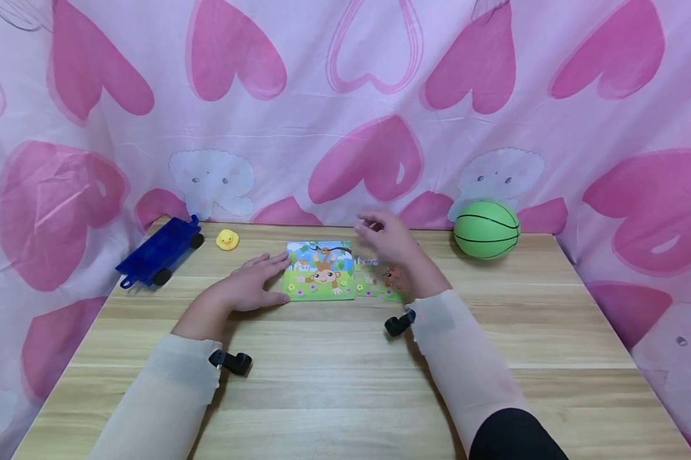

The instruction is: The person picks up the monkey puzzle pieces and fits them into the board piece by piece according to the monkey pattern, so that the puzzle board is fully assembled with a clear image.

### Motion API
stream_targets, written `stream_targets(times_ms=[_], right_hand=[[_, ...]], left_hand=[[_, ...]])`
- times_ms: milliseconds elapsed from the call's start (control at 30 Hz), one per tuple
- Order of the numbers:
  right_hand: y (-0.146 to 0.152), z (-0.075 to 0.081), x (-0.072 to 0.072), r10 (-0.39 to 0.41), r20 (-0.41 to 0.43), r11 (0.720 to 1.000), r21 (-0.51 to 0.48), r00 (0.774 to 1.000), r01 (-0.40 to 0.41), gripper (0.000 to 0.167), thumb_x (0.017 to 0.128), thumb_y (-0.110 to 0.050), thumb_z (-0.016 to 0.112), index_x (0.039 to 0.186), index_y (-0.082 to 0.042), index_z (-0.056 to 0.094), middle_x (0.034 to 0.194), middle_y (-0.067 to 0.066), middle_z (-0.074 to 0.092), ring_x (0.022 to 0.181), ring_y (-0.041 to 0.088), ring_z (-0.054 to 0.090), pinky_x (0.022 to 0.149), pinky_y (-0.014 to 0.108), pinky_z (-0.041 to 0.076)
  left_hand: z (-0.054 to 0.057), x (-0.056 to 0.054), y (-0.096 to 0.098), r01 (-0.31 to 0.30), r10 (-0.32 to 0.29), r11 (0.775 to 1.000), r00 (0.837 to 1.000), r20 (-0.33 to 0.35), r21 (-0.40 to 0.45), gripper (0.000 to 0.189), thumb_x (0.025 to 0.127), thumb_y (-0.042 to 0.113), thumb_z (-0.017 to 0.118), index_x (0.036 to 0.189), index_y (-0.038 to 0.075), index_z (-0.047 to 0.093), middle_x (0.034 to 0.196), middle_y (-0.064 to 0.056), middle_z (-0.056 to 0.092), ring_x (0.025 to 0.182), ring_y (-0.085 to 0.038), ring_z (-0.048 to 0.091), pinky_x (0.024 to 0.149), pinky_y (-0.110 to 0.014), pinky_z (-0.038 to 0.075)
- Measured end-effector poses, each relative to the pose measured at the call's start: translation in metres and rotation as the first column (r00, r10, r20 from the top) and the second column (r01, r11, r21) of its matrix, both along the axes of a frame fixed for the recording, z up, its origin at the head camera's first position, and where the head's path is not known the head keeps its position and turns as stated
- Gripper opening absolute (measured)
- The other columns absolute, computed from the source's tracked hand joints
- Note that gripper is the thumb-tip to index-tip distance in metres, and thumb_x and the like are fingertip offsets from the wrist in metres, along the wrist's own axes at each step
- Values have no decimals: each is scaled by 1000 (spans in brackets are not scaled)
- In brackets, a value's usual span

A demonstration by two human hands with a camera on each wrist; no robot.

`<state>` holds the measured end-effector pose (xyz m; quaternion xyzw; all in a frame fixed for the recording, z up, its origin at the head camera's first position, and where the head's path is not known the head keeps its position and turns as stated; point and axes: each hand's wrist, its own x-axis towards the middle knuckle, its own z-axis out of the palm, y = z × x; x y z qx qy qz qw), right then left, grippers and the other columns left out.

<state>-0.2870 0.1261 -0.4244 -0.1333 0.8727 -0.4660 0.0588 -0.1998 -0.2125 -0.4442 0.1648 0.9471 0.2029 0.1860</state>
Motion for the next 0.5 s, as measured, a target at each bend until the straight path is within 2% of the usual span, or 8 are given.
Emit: stream_targets(times_ms=[167, 367, 500], right_hand=[[28, -8, -4, -104, -31, 994, -23, 994, 103, 47, 104, -37, 71, 148, -19, 65, 123, 1, 69, 110, 23, 64, 89, 41, 60], [48, -17, -9, -130, -7, 991, -23, 991, 130, 48, 103, -32, 73, 147, -16, 66, 131, 8, 72, 116, 26, 63, 98, 40, 56], [61, -22, -12, -151, 16, 989, 5, 988, 151, 46, 101, -27, 76, 144, -13, 68, 129, 12, 73, 115, 28, 64, 94, 38, 57]], left_hand=[[1, -1, 1, -4, 4, 1000, 1000, -4, -3, 92, 97, 56, 72, 172, 28, 26, 182, 4, 17, 169, -42, 7, 130, -77, 13], [0, 0, 0, -11, 11, 1000, 1000, 5, -14, 92, 97, 58, 72, 172, 30, 26, 182, 6, 16, 169, -42, 6, 129, -79, 12], [0, 0, 0, -12, 12, 1000, 1000, 1, -13, 92, 97, 58, 72, 172, 30, 25, 182, 5, 16, 169, -43, 7, 129, -78, 12]])
